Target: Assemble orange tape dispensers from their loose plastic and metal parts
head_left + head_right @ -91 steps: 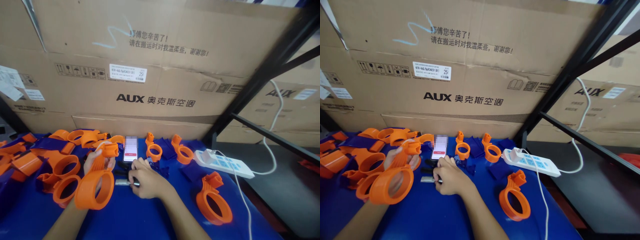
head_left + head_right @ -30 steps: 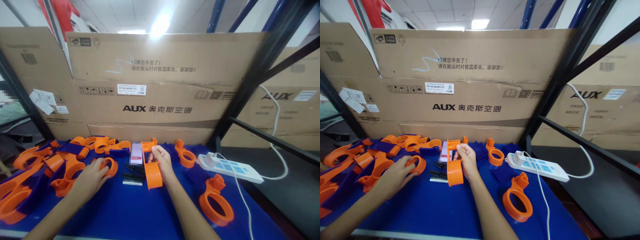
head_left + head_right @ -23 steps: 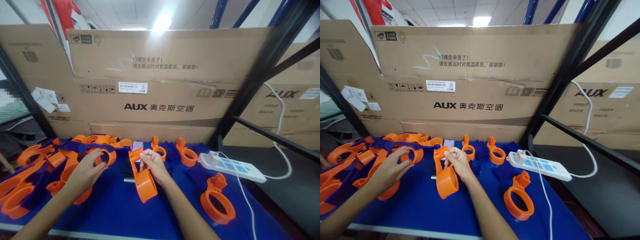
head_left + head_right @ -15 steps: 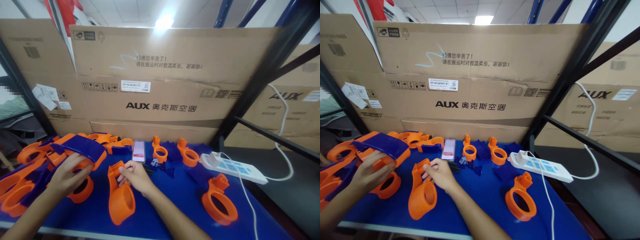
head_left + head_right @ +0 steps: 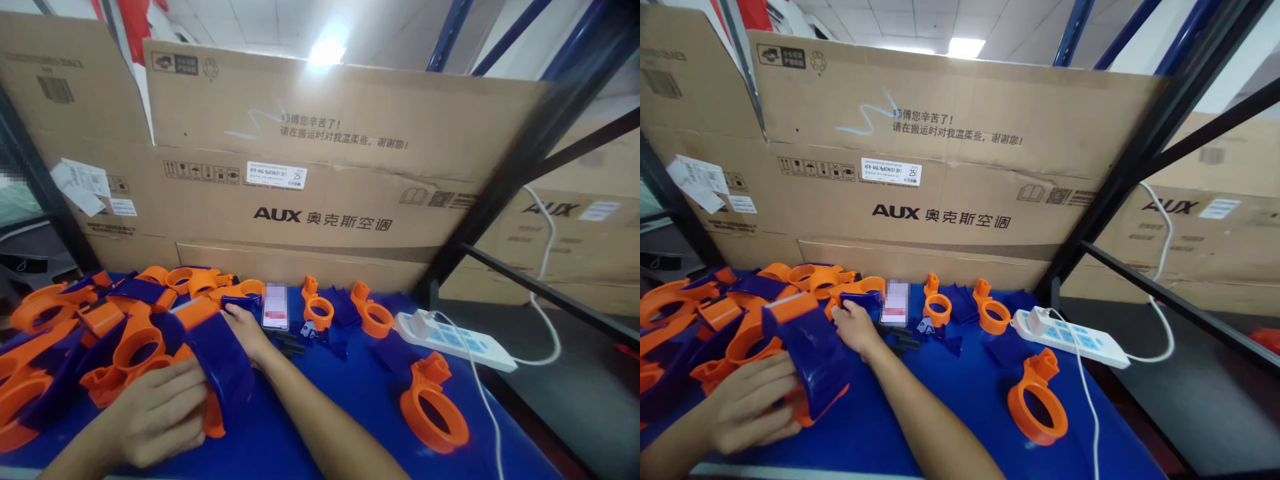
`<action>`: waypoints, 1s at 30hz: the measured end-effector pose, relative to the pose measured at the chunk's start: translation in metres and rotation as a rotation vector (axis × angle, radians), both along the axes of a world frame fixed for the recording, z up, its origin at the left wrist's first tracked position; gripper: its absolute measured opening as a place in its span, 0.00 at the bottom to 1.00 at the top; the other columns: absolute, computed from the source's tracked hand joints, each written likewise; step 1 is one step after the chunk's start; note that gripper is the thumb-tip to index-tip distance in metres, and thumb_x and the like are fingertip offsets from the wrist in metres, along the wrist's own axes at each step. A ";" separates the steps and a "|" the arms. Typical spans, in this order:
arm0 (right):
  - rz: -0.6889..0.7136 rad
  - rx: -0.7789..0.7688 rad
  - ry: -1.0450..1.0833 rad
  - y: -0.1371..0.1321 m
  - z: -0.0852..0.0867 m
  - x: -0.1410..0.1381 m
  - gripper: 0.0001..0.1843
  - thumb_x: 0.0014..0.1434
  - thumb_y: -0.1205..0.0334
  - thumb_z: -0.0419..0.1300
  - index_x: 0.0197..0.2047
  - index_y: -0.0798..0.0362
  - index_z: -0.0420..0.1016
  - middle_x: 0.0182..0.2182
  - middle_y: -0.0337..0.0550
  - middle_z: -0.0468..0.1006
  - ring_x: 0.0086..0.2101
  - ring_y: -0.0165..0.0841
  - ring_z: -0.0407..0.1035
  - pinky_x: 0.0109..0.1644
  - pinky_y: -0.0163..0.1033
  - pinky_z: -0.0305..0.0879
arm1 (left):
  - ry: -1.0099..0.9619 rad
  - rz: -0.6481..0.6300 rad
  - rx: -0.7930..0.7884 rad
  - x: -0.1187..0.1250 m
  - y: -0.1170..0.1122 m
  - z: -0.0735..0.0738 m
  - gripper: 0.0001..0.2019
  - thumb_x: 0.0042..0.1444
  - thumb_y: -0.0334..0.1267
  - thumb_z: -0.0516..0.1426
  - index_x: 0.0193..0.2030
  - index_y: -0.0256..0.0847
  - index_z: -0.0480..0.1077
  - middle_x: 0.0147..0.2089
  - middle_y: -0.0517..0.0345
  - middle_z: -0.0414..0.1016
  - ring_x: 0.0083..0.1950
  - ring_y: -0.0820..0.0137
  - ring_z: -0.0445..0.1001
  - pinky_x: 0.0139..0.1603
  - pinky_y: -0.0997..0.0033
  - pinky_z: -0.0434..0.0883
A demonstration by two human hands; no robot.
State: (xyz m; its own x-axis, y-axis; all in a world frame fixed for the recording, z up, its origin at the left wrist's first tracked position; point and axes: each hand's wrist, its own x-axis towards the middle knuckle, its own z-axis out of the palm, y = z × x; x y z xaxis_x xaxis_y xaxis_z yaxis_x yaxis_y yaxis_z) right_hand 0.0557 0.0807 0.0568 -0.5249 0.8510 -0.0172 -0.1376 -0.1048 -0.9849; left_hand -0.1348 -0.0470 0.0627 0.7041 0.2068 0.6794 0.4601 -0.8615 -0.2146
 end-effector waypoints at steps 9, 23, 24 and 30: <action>0.051 -0.038 0.057 -0.036 0.054 0.094 0.31 0.63 0.34 0.58 0.62 0.44 0.71 0.52 0.48 0.79 0.42 0.38 0.74 0.40 0.42 0.72 | 0.173 -0.120 -0.190 0.060 0.018 0.016 0.07 0.45 0.27 0.56 0.30 0.41 0.72 0.34 0.49 0.74 0.51 0.53 0.75 0.61 0.46 0.74; -0.143 -0.008 0.216 -0.024 0.028 0.127 0.22 0.59 0.55 0.66 0.56 0.48 0.76 0.47 0.44 0.82 0.51 0.43 0.75 0.58 0.49 0.67 | -0.723 0.134 -0.626 0.128 0.048 0.011 0.31 0.59 0.34 0.62 0.69 0.51 0.65 0.73 0.47 0.61 0.72 0.48 0.62 0.69 0.43 0.64; -0.129 -0.018 0.235 -0.023 0.026 0.129 0.22 0.59 0.55 0.66 0.56 0.47 0.75 0.47 0.43 0.82 0.50 0.42 0.75 0.57 0.48 0.67 | -0.943 0.145 -0.779 0.137 0.057 0.004 0.30 0.61 0.39 0.61 0.70 0.50 0.63 0.73 0.46 0.60 0.72 0.49 0.62 0.68 0.45 0.66; -0.218 0.072 0.112 -0.015 0.008 0.134 0.11 0.62 0.52 0.65 0.42 0.49 0.75 0.34 0.37 0.77 0.35 0.33 0.70 0.43 0.37 0.66 | -1.253 -0.144 -1.408 0.176 0.111 -0.012 0.25 0.60 0.49 0.64 0.60 0.41 0.73 0.59 0.45 0.79 0.61 0.53 0.75 0.65 0.53 0.68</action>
State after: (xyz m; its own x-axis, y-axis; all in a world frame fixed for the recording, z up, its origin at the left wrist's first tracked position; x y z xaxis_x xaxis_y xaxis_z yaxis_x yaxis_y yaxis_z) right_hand 0.1897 0.0653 0.0651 -0.3243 0.9411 0.0953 -0.2578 0.0090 -0.9661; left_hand 0.0408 0.0636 0.0507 0.0646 0.9858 0.1547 -0.3111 -0.1274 0.9418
